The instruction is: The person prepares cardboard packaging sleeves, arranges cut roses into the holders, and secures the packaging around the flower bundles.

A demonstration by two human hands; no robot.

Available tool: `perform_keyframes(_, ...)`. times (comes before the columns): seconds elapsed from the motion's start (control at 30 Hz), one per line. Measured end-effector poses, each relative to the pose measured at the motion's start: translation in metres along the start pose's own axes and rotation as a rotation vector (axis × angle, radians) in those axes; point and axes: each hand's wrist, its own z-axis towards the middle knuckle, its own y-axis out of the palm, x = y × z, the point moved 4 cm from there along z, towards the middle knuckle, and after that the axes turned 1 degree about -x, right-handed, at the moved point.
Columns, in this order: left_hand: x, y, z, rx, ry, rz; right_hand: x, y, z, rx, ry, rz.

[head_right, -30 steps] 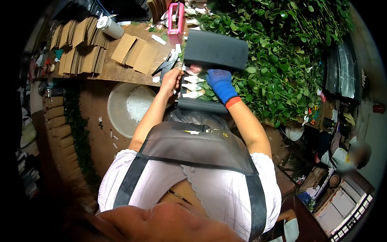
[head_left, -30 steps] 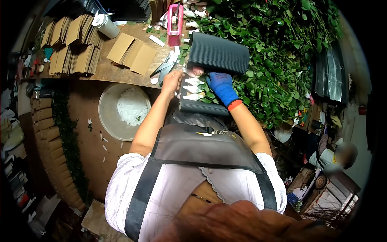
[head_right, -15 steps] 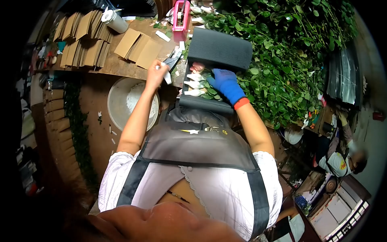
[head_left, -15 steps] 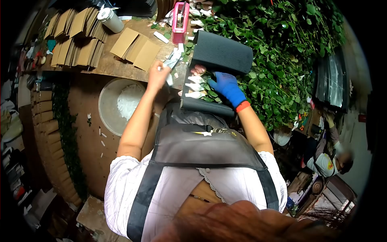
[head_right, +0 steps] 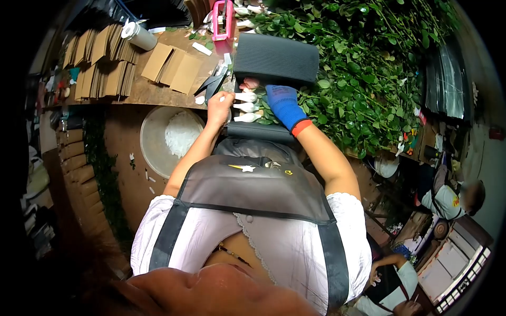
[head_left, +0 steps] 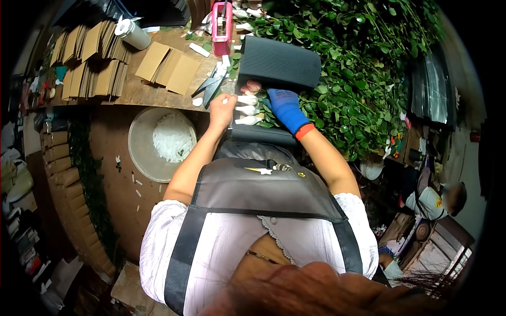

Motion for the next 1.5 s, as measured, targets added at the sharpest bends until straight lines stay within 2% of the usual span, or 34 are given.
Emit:
perform_keyframes(0.07,0.007,-0.011,-0.008,0.136,-0.098,-0.235,-0.003,-0.008,-0.001,-0.048,0.030,0.006)
perform_keyframes(0.13,0.023,-0.044,-0.005,0.161,-0.156,-0.368,0.001,-0.007,-0.003,-0.046,-0.007,0.052)
perform_keyframes(0.2,0.034,-0.060,-0.006,0.123,-0.031,-0.247,0.003,-0.014,-0.012,-0.005,-0.090,0.132)
perform_keyframes(0.27,0.032,-0.064,-0.008,-0.082,0.038,0.115,-0.004,-0.015,-0.013,-0.039,-0.110,0.059)
perform_keyframes(0.3,0.027,-0.054,-0.011,-0.140,0.020,0.113,-0.008,-0.015,-0.013,-0.052,-0.117,0.024)
perform_keyframes(0.33,0.042,-0.042,-0.014,-0.133,0.089,0.319,-0.014,-0.013,-0.010,-0.092,-0.073,-0.019)
perform_keyframes(0.4,0.050,-0.017,-0.019,-0.259,0.067,0.421,-0.024,-0.010,-0.005,-0.171,0.020,-0.114)
perform_keyframes(0.5,0.027,-0.004,-0.012,-0.522,-0.090,0.397,-0.019,0.006,0.001,-0.165,0.044,-0.117)
perform_keyframes(0.6,0.017,-0.024,-0.018,-0.351,-0.062,0.279,-0.021,-0.005,-0.003,-0.167,0.050,-0.066)
perform_keyframes(0.63,0.015,-0.038,-0.014,-0.307,-0.127,0.173,-0.020,-0.007,-0.004,-0.155,0.044,-0.057)
perform_keyframes(0.67,0.026,-0.050,-0.017,-0.130,-0.116,-0.080,-0.019,-0.007,-0.006,-0.146,0.038,-0.047)
perform_keyframes(0.73,0.029,-0.081,-0.014,-0.189,-0.149,-0.010,-0.018,-0.015,-0.014,-0.101,0.013,0.007)
perform_keyframes(0.8,0.036,-0.081,-0.024,-0.261,-0.066,0.024,-0.018,-0.045,-0.032,-0.030,-0.033,0.088)
perform_keyframes(0.83,0.030,-0.083,-0.024,-0.345,-0.147,0.283,-0.021,-0.063,-0.041,0.007,-0.016,0.126)
perform_keyframes(0.87,0.033,-0.072,-0.024,-0.325,-0.007,0.342,-0.025,-0.068,-0.041,-0.062,-0.061,0.146)
perform_keyframes(0.93,0.032,-0.046,-0.026,-0.342,0.023,0.345,-0.034,-0.069,-0.043,-0.196,-0.141,0.189)
perform_keyframes(1.0,0.032,-0.022,-0.021,-0.685,-0.084,0.440,-0.043,-0.054,-0.040,-0.280,-0.236,0.115)
perform_keyframes(1.03,0.021,-0.015,-0.018,-0.792,-0.192,0.379,-0.043,-0.040,-0.035,-0.313,-0.263,0.033)
perform_keyframes(1.17,0.033,-0.014,-0.021,-0.650,-0.132,0.309,-0.044,-0.023,-0.028,-0.359,-0.225,-0.062)
perform_keyframes(1.3,0.002,-0.005,-0.037,-0.449,-0.317,-0.037,-0.043,-0.007,-0.024,-0.325,-0.222,-0.097)
perform_keyframes(1.4,-0.017,-0.014,-0.044,-0.250,-0.341,-0.360,-0.042,-0.010,-0.024,-0.341,-0.246,-0.040)
perform_keyframes(1.43,0.010,-0.029,-0.050,-0.132,-0.474,-0.486,-0.042,-0.010,-0.025,-0.323,-0.249,-0.032)
perform_keyframes(1.47,0.005,-0.055,-0.044,-0.091,-0.456,-0.535,-0.041,-0.010,-0.027,-0.304,-0.254,-0.023)
perform_keyframes(1.5,0.010,-0.084,-0.040,-0.063,-0.396,-0.457,-0.041,-0.009,-0.027,-0.287,-0.262,-0.014)
